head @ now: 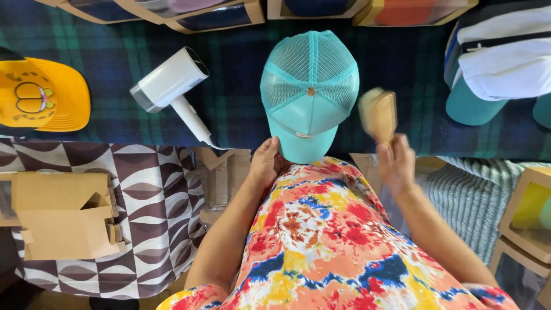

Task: Cleaning a light blue mesh cap using a brush and a lint roller.

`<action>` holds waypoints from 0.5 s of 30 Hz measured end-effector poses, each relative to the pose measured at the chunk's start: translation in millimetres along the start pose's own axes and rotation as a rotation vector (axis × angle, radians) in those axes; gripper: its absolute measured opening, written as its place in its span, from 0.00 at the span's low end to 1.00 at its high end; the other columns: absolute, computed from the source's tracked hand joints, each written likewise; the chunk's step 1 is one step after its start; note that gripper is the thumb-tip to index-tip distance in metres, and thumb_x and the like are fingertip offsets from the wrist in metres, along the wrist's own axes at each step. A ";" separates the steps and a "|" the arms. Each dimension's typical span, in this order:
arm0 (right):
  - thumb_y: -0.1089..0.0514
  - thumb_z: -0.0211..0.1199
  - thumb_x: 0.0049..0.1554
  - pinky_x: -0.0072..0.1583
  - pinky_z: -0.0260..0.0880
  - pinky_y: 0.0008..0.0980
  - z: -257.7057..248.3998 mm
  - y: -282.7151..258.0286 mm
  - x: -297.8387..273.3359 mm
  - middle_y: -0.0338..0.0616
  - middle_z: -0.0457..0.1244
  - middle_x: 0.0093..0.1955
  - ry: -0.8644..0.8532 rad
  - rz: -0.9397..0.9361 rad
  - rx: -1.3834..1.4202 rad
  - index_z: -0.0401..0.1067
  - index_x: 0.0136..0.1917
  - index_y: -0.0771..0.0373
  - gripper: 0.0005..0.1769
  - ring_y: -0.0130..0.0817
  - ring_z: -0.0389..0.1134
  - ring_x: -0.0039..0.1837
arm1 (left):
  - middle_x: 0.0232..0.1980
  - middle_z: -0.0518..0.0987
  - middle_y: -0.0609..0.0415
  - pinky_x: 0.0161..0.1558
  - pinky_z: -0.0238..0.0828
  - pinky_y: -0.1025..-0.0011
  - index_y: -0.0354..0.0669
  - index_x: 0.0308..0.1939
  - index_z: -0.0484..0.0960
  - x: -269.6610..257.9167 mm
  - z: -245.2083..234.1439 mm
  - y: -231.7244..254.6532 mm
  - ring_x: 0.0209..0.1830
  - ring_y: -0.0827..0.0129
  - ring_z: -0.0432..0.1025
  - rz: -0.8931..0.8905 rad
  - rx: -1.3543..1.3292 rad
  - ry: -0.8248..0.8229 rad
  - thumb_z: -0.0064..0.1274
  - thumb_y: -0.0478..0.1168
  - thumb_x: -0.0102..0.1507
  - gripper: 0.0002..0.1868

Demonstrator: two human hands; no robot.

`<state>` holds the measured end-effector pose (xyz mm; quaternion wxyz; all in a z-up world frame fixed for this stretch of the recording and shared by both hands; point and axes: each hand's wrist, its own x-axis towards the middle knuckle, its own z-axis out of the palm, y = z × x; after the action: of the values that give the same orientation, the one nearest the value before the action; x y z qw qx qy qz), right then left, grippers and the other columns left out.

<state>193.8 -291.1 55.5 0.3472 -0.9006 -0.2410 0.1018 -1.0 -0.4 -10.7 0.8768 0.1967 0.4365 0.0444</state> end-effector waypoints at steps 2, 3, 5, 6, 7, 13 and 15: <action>0.38 0.60 0.63 0.43 0.62 0.56 21.9 -45.8 -4.5 0.52 0.61 0.38 -0.036 0.046 0.084 0.69 0.50 0.52 0.17 0.66 0.67 0.45 | 0.38 0.84 0.43 0.34 0.84 0.50 0.44 0.44 0.78 -7.4 5.9 3.3 0.34 0.45 0.82 -0.003 0.000 0.000 0.56 0.50 0.68 0.14; 0.44 0.58 0.65 0.37 0.60 0.54 38.1 -63.4 1.0 0.57 0.56 0.33 -0.032 0.018 0.111 0.66 0.45 0.57 0.15 0.69 0.64 0.40 | 0.39 0.84 0.43 0.35 0.85 0.50 0.44 0.44 0.77 -14.6 11.1 6.6 0.35 0.47 0.82 -0.012 -0.002 -0.001 0.55 0.50 0.68 0.14; 0.51 0.55 0.67 0.32 0.58 0.52 57.1 -78.7 20.0 0.61 0.51 0.28 -0.017 -0.021 0.140 0.63 0.40 0.62 0.17 0.73 0.62 0.34 | 0.39 0.84 0.43 0.36 0.85 0.51 0.44 0.44 0.77 -16.9 19.3 12.0 0.35 0.49 0.83 -0.011 0.000 -0.011 0.55 0.50 0.68 0.14; 0.43 0.44 0.69 0.28 0.55 0.40 61.3 -76.5 30.2 0.49 0.53 0.23 0.023 0.159 0.347 0.65 0.35 0.57 0.25 0.52 0.61 0.27 | 0.40 0.84 0.42 0.36 0.85 0.48 0.44 0.45 0.78 -16.4 19.2 11.2 0.35 0.46 0.82 -0.011 -0.030 -0.009 0.56 0.50 0.68 0.13; 0.34 0.33 0.70 0.24 0.52 0.28 66.3 -74.8 40.2 0.36 0.55 0.18 0.060 0.342 0.553 0.67 0.31 0.52 0.37 0.31 0.60 0.21 | 0.40 0.84 0.41 0.36 0.84 0.45 0.45 0.45 0.78 -15.9 18.3 10.6 0.36 0.43 0.82 -0.010 -0.059 -0.007 0.57 0.49 0.67 0.13; 0.40 0.56 0.71 0.35 0.60 0.43 -9.9 -87.2 33.8 0.48 0.57 0.29 0.083 0.221 0.125 0.66 0.46 0.53 0.19 0.49 0.64 0.33 | 0.39 0.82 0.40 0.38 0.84 0.45 0.43 0.51 0.77 48.6 -68.6 -42.1 0.34 0.45 0.82 0.019 0.076 0.015 0.53 0.51 0.70 0.16; 0.40 0.63 0.65 0.38 0.66 0.40 -21.7 -141.0 26.7 0.43 0.60 0.30 -0.049 -0.058 -0.043 0.70 0.44 0.51 0.16 0.45 0.67 0.35 | 0.40 0.82 0.40 0.38 0.84 0.46 0.42 0.50 0.77 12.4 -25.6 -8.2 0.34 0.44 0.82 0.023 0.068 0.022 0.55 0.51 0.69 0.17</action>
<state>173.1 -199.5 166.2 0.3248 -0.8976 -0.2776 0.1083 -14.2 3.0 -37.0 0.8642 0.2310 0.4451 0.0416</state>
